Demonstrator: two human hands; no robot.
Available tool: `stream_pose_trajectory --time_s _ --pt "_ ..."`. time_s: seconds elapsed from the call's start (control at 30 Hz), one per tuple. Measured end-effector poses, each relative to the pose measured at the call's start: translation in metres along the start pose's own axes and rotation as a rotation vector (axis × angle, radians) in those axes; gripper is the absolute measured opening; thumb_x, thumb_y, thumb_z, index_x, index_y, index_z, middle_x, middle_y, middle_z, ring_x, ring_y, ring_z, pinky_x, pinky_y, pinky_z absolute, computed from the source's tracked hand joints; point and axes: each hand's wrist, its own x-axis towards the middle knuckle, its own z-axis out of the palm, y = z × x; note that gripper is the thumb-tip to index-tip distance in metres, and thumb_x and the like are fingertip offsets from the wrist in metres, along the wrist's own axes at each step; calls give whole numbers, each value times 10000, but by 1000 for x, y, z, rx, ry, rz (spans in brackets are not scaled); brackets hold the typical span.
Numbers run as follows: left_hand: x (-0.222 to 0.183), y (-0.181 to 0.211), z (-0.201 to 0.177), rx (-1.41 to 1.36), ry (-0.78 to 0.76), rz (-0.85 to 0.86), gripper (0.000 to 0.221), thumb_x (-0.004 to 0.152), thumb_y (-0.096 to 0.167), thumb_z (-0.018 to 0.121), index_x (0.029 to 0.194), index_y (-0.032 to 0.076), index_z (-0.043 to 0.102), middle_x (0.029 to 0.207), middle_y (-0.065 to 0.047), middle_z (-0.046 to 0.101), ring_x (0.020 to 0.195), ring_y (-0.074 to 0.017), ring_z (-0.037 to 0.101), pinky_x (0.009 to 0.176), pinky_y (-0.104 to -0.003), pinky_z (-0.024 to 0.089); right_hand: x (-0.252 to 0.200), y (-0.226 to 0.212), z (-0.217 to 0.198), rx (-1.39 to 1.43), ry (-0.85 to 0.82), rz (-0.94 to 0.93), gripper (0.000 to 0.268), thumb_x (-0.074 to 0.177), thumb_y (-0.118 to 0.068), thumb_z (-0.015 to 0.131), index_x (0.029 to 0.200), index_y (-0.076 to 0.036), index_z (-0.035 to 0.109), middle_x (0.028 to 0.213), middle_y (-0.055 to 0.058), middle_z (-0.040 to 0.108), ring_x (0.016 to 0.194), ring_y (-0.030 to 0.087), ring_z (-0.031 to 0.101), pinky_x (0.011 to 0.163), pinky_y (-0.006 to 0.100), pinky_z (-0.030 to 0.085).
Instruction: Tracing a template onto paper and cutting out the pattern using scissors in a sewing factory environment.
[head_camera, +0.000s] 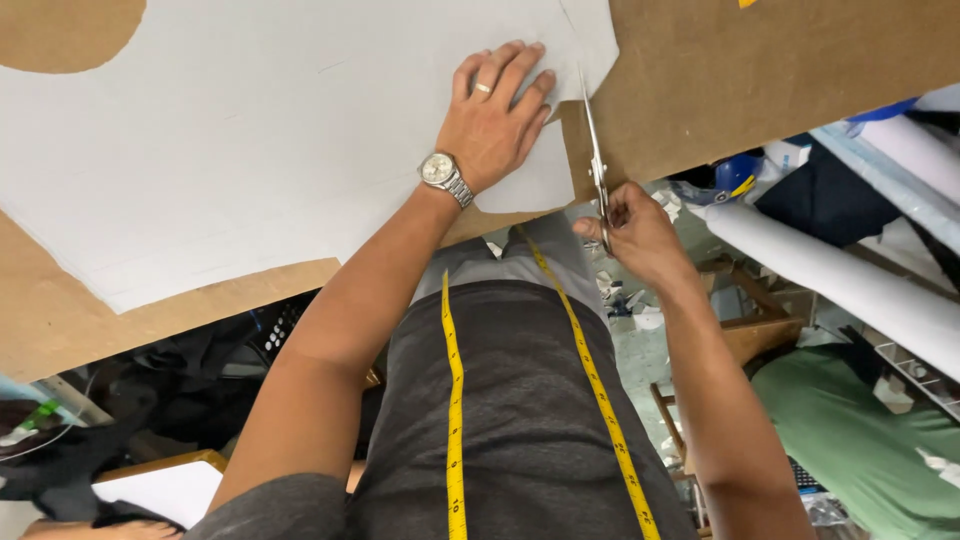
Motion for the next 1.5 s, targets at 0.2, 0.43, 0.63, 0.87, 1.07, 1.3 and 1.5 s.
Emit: stream_pose_trajectory --time_s 0.2,0.43,0.63,0.87,1.07,1.3,1.5 --pt "3 -1 -2 -9 22 -6 328 1274 335 849 1538 144 815 1722 -135 674 1574 -366 638 1249 -591 539 -14 0 -13 259 -140 20 267 1174 -316 857 1238 -160 651 1221 76 833 1137 228 850 934 398 608" --pt "0 1 4 -49 13 -19 300 1276 273 817 1549 149 822 1732 -148 685 1574 -381 645 1239 -604 531 -11 73 -31 639 -608 -325 1069 894 -1042 831 1338 -77 706 1139 121 785 1005 230 778 813 350 592" --pt "6 5 0 22 2 -4 296 1218 254 876 1496 164 831 1696 -134 698 1525 -363 671 1200 -587 549 36 80 -38 919 -732 -390 1032 840 -1086 861 1205 -139 675 1179 42 668 1047 247 680 896 451 536" --pt "8 5 -2 60 -51 -12 357 1197 225 865 1534 143 778 1721 -164 677 1537 -390 679 1193 -631 561 47 105 -85 788 -941 -592 765 1139 -839 814 1301 -95 748 1179 83 757 970 206 705 796 356 578" --pt "23 24 -5 -5 -57 -141 305 1258 278 800 1511 111 770 1741 -208 639 1569 -463 648 1253 -682 536 64 89 -86 737 -869 -446 980 948 -969 881 1295 -68 712 1080 121 723 932 221 728 604 275 422" --pt "44 46 39 134 -122 -369 482 1290 483 710 1660 177 747 1922 -163 472 1767 -412 514 1437 -685 389 62 75 -78 730 -793 -382 996 881 -1021 864 1290 -123 727 1088 70 765 953 168 775 598 242 422" --pt "48 47 28 104 -130 -355 491 1302 457 653 1663 139 750 1906 -198 481 1759 -439 498 1429 -683 333 55 61 -74 788 -689 -359 890 923 -918 926 1301 -135 734 1069 59 775 916 126 776 593 209 416"
